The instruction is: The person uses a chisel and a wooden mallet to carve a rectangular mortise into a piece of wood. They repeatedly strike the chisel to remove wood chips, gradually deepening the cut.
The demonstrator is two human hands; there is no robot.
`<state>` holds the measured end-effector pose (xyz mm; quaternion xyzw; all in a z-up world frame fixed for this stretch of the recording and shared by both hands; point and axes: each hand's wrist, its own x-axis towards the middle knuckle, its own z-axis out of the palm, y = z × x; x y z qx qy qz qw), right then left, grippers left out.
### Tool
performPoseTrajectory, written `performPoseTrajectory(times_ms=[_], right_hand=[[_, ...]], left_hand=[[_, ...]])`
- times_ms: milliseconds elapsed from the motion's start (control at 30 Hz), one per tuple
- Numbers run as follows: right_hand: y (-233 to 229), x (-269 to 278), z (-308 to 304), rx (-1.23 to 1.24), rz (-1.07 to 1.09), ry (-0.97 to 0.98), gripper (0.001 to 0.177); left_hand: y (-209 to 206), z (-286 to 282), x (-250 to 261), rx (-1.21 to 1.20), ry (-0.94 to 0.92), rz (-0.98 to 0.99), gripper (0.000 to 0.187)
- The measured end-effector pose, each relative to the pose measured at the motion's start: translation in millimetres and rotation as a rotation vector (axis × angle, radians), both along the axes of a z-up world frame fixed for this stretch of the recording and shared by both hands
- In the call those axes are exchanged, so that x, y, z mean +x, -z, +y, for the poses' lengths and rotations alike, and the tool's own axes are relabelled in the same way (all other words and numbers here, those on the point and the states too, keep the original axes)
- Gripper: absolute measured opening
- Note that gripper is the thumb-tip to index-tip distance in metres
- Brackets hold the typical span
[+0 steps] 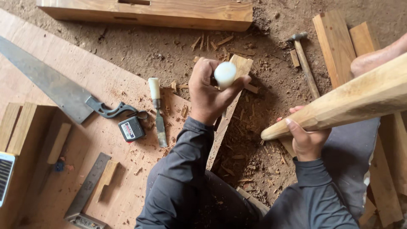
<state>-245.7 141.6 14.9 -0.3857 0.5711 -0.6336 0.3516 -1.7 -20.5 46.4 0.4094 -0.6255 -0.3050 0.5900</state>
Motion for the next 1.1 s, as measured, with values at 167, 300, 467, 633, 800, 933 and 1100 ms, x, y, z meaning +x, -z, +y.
performPoseTrajectory(times_ms=[167, 300, 467, 633, 800, 933, 1100], right_hand=[[4.5, -7.4, -0.1, -0.013, -0.013, -0.005, 0.056], [8.1, -4.7, 1.8, -0.026, -0.061, 0.001, 0.054], [-0.5, -4.6, -0.5, -0.019, -0.032, 0.019, 0.052], [-7.7, -0.5, 0.1, 0.0, 0.019, 0.007, 0.053], [-4.4, -6.6, -2.9, 0.025, 0.168, 0.013, 0.046], [-1.1, -9.4, 5.3, 0.024, 0.368, -0.005, 0.038], [-8.9, -0.9, 1.1, 0.061, 0.226, 0.033, 0.044]], left_hand=[[7.8, 6.5, -3.3, 0.43, 0.239, 0.5, 0.032], [15.9, 2.6, -7.0, 0.206, 0.177, 0.315, 0.032], [23.8, 5.1, -2.7, 0.26, 0.17, 0.307, 0.02], [29.1, 25.9, -9.6, -0.026, 0.169, 0.155, 0.026], [37.3, 50.5, -20.6, -0.042, 0.423, -0.089, 0.024], [50.6, 36.2, -27.8, 0.059, 0.437, -0.123, 0.02], [76.3, -34.5, -60.0, 0.419, 0.286, -0.076, 0.012]])
